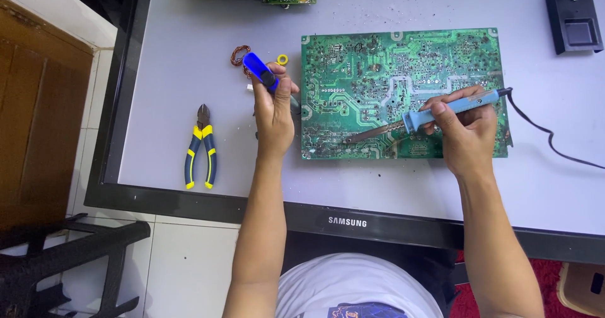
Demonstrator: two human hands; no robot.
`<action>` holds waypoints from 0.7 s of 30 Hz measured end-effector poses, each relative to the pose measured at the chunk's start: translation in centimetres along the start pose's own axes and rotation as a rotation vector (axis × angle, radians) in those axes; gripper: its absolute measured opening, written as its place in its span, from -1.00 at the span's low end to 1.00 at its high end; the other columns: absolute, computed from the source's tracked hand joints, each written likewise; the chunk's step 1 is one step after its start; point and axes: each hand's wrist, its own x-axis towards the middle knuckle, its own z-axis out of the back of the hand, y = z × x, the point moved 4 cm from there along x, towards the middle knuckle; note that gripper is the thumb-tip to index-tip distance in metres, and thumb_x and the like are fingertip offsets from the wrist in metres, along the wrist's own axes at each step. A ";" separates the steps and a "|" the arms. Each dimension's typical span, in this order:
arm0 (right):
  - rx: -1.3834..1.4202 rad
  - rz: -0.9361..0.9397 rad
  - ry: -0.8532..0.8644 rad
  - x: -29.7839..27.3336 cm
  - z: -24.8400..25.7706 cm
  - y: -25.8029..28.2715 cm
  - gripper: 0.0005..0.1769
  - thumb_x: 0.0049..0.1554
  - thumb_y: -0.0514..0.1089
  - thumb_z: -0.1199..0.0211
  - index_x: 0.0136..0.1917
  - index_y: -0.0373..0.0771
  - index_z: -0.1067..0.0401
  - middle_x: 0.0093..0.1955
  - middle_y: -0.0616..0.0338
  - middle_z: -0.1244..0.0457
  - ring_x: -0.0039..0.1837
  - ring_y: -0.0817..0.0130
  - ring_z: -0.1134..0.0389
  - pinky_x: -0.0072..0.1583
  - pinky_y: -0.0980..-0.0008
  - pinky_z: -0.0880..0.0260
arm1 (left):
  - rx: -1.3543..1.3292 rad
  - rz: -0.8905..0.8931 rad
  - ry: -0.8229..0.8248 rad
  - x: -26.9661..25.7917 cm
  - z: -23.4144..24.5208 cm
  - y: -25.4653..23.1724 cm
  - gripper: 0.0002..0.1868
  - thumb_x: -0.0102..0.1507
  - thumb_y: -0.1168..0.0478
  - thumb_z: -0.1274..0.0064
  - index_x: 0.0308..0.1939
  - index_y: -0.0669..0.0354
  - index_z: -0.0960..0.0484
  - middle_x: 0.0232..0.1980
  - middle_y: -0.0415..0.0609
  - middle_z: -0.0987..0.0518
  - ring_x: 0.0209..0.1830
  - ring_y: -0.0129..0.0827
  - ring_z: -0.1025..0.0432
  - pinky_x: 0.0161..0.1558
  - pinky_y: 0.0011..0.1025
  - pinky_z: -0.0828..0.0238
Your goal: Using a soldering iron and a desoldering pump to remove solder from joints on a printed circuit board.
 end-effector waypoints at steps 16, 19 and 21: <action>-0.070 0.103 0.021 0.8 0.2 0.7 -0.69 0.36 -0.11 -0.35 0.09 -0.17 -0.20 -0.01 -0.12 -0.34 -0.03 0.17 -0.41 -0.10 0.40 -0.43 | 0.020 -0.001 -0.042 -0.5 0.1 0.0 -0.74 0.55 0.00 0.16 0.16 0.06 -0.29 -0.17 -0.10 -0.43 -0.14 -0.34 -0.47 0.22 -0.31 -0.43; -0.056 0.095 0.025 1.3 0.0 0.9 -0.71 0.38 -0.15 -0.33 0.12 -0.21 -0.20 0.02 -0.14 -0.34 -0.02 0.16 -0.40 -0.10 0.39 -0.40 | 0.005 -0.013 -0.029 -0.5 0.1 0.2 -0.76 0.56 0.04 0.17 0.18 0.07 -0.29 -0.12 -0.09 -0.42 -0.13 -0.33 -0.47 0.20 -0.31 -0.46; -0.075 0.146 0.043 1.7 -0.5 1.4 -0.69 0.41 -0.19 -0.29 0.11 -0.22 -0.14 0.02 -0.20 -0.31 -0.05 0.10 -0.40 -0.11 0.36 -0.37 | 0.052 -0.005 -0.036 -0.6 0.0 0.5 -0.74 0.56 0.03 0.17 0.19 0.08 -0.29 -0.01 -0.11 -0.43 -0.13 -0.34 -0.50 0.25 -0.29 -0.48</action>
